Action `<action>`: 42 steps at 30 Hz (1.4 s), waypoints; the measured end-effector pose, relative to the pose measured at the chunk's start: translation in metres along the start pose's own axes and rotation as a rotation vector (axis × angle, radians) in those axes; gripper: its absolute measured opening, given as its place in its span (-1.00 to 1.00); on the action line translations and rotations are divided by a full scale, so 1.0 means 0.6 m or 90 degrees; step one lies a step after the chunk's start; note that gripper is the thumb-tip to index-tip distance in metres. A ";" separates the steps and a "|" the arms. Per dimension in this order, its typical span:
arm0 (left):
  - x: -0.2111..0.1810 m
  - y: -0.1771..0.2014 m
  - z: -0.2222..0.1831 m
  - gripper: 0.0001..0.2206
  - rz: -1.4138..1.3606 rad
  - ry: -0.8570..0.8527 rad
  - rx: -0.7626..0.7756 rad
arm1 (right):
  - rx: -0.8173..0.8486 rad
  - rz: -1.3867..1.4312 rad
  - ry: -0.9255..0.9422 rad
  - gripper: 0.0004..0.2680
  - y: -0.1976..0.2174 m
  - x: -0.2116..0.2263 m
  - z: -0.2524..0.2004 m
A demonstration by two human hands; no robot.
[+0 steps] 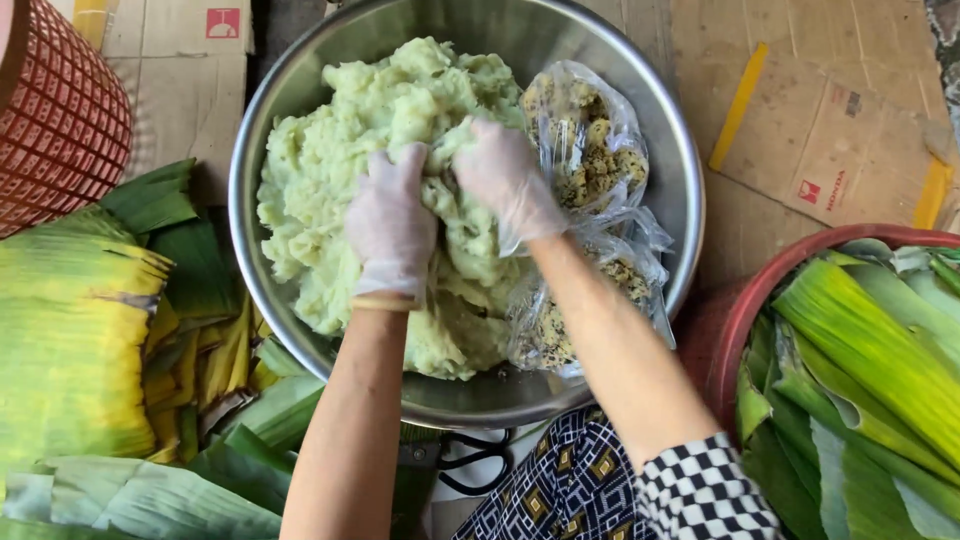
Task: Kneading a large mass of green dough in a metal bowl by hand
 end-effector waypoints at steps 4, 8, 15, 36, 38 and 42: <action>0.045 0.012 0.025 -0.78 -0.253 0.164 0.262 | 0.045 -0.155 0.204 -0.82 0.075 0.134 -0.024; 0.066 0.019 0.013 -0.46 -0.398 0.307 0.366 | 0.131 -0.286 0.386 -0.71 0.070 0.151 -0.049; -0.005 0.233 -0.099 0.10 -0.095 -0.216 0.241 | 0.085 0.109 -0.086 -0.66 -0.011 -0.045 -0.093; 0.016 0.166 -0.157 -0.07 -0.127 -0.202 0.098 | 0.044 0.091 -0.002 -0.58 -0.005 -0.002 -0.055; 0.013 0.109 -0.118 -0.03 -0.012 -0.201 -0.008 | 0.033 0.192 -0.078 -0.59 0.002 -0.011 -0.127; 0.010 0.026 -0.033 -0.88 0.104 -0.163 -0.170 | -0.017 0.589 -0.377 -0.41 0.021 -0.022 -0.247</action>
Point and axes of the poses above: each hand's wrist, its own z-axis towards the middle knuckle, its own y-axis out of the back of the hand, x = y × z, the point moved 1 cm from there along z, towards the middle knuckle, and after that the axes turned 14 degrees about z, right-handed, at the moved point
